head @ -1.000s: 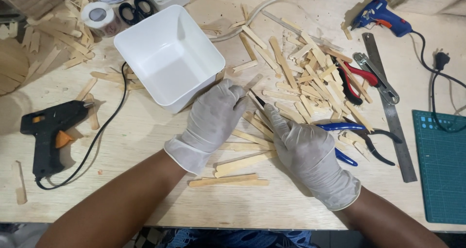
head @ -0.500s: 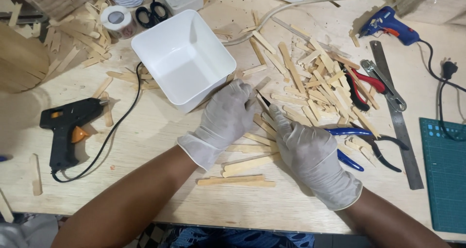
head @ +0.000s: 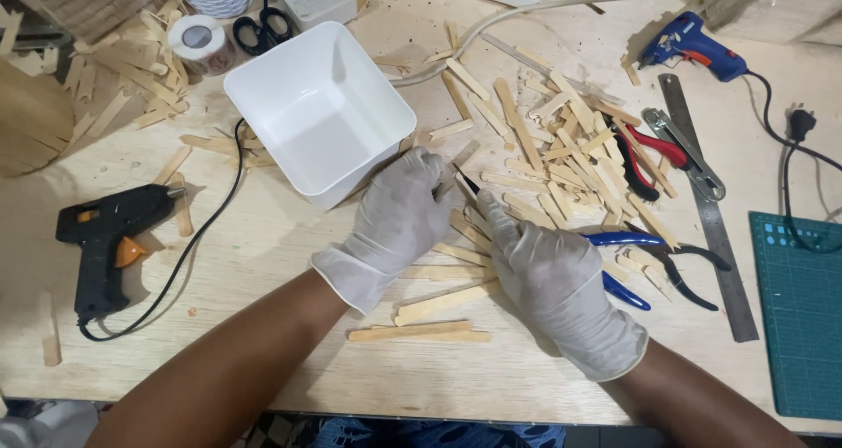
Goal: Assembling a decorative container by gluing popsicle sticks onto a plastic base using a hot glue gun and trimming them with pliers.
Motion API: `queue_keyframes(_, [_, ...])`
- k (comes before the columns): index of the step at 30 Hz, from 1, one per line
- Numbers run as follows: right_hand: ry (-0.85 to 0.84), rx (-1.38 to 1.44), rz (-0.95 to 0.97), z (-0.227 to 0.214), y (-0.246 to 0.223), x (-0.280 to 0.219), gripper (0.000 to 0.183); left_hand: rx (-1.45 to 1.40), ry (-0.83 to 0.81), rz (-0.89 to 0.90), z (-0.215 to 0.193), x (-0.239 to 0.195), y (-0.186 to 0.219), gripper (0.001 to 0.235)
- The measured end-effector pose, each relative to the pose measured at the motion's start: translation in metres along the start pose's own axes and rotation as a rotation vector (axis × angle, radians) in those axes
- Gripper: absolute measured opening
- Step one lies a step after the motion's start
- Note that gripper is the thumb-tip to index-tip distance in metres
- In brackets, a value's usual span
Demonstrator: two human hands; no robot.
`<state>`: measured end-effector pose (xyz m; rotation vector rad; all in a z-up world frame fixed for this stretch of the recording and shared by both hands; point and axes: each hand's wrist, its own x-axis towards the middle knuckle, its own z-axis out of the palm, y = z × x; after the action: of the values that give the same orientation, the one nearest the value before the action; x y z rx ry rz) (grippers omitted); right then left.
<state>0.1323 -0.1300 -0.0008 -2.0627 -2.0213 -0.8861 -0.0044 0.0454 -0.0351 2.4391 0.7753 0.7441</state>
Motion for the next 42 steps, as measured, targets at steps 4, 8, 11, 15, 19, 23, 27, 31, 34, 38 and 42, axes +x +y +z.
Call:
queue_keyframes(4, [-0.025,0.011,0.000,0.004,0.001,-0.003,0.041,0.030,-0.003,0.014,-0.002,0.001,0.005,0.024])
queue_keyframes(8, [-0.053,0.019,0.016,0.007,0.001,-0.004,0.039,-0.023,0.021,0.005,-0.007,0.000,0.010,0.021])
queue_keyframes(11, [-0.071,0.023,0.020,0.007,0.003,-0.008,0.037,-0.032,0.026,0.005,-0.005,0.000,0.010,0.020])
queue_keyframes(15, [-0.089,0.033,0.025,0.012,0.001,-0.002,0.035,-0.048,0.016,0.003,-0.008,0.000,0.009,0.020])
queue_keyframes(19, [-0.101,0.034,0.041,0.010,0.005,-0.013,0.034,-0.018,0.032,0.022,-0.002,0.002,0.006,0.019])
queue_keyframes(23, [-0.125,0.049,0.045,0.015,0.005,-0.015,0.032,-0.005,0.034,0.016,-0.002,0.001,0.005,0.016])
queue_keyframes(27, [-0.142,0.055,0.073,0.017,0.010,-0.022,0.031,0.005,0.038,-0.002,0.004,0.003,0.002,0.015])
queue_keyframes(31, [-0.166,0.064,0.074,0.021,0.008,-0.022,0.030,-0.028,0.072,-0.023,0.005,0.001,0.003,0.013])
queue_keyframes(34, [-0.167,0.060,0.099,0.007,0.009,-0.005,0.029,0.033,0.074,-0.019,0.000,0.003,0.009,0.014])
queue_keyframes(38, [-0.147,0.281,0.324,-0.023,0.016,0.007,0.046,0.023,0.138,-0.018,-0.021,0.001,0.032,0.009])
queue_keyframes(42, [0.099,0.161,0.174,-0.012,0.023,-0.008,0.037,0.039,0.151,-0.022,-0.051,-0.001,0.063,0.007])
